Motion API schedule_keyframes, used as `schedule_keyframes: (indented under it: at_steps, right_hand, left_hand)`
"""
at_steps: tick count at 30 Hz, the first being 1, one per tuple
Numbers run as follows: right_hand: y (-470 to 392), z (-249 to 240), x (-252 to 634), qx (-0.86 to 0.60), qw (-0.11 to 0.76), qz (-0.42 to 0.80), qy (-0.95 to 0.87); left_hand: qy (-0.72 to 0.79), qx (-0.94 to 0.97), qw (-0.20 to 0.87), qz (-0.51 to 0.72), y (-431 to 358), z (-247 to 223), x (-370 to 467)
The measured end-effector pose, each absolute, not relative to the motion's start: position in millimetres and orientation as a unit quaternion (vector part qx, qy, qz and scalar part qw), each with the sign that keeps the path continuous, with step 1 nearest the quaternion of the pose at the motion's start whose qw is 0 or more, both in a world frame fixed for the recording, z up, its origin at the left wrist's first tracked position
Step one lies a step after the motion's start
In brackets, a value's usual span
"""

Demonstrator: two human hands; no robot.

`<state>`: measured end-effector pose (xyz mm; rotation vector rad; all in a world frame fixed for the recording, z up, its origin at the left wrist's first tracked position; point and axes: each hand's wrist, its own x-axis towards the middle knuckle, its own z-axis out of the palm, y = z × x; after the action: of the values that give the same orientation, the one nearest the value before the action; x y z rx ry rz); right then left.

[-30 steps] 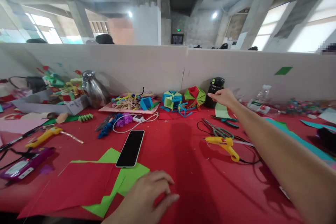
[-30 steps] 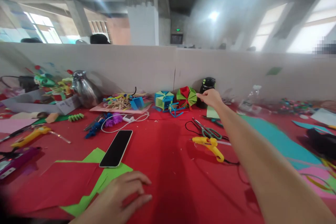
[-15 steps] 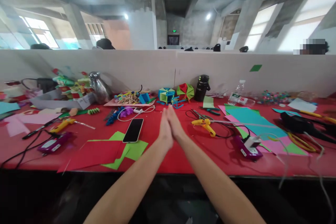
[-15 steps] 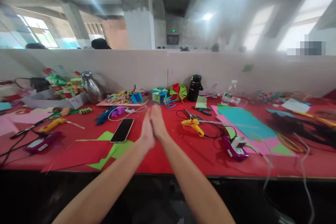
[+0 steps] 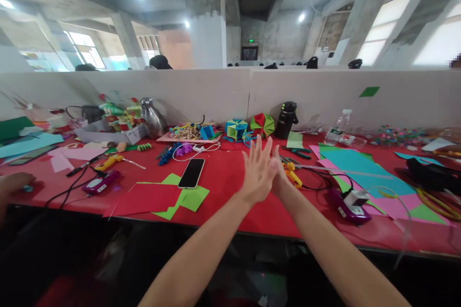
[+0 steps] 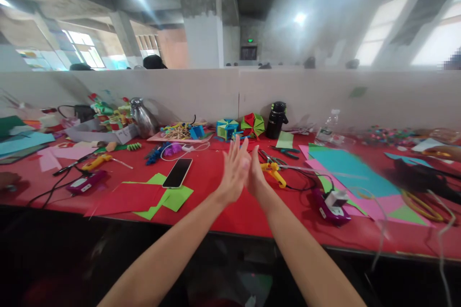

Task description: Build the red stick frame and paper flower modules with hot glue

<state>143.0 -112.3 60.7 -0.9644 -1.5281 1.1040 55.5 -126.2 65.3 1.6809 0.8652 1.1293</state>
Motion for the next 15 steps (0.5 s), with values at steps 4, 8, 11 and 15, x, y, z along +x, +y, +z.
schedule_keyframes:
  at_steps: [4, 8, 11, 15]
  right_hand:
    - [-142, 83, 144, -0.269, 0.534, 0.616, -0.514]
    - [-173, 76, 176, -0.286, 0.472, 0.587, -0.592]
    - [-213, 37, 228, -0.445, 0.264, 0.447, -0.729]
    - [-264, -46, 308, -0.541, 0.165, 0.246, -0.787]
  left_hand:
    - [0.481, 0.626, 0.368, 0.491, -84, 61, 19]
    - [0.507, 0.673, 0.328, 0.427, -74, 68, -46]
    - [0.473, 0.779, 0.215, 0.350, -125, 64, -116]
    - [0.522, 0.827, 0.060, 0.201, -212, 29, -199]
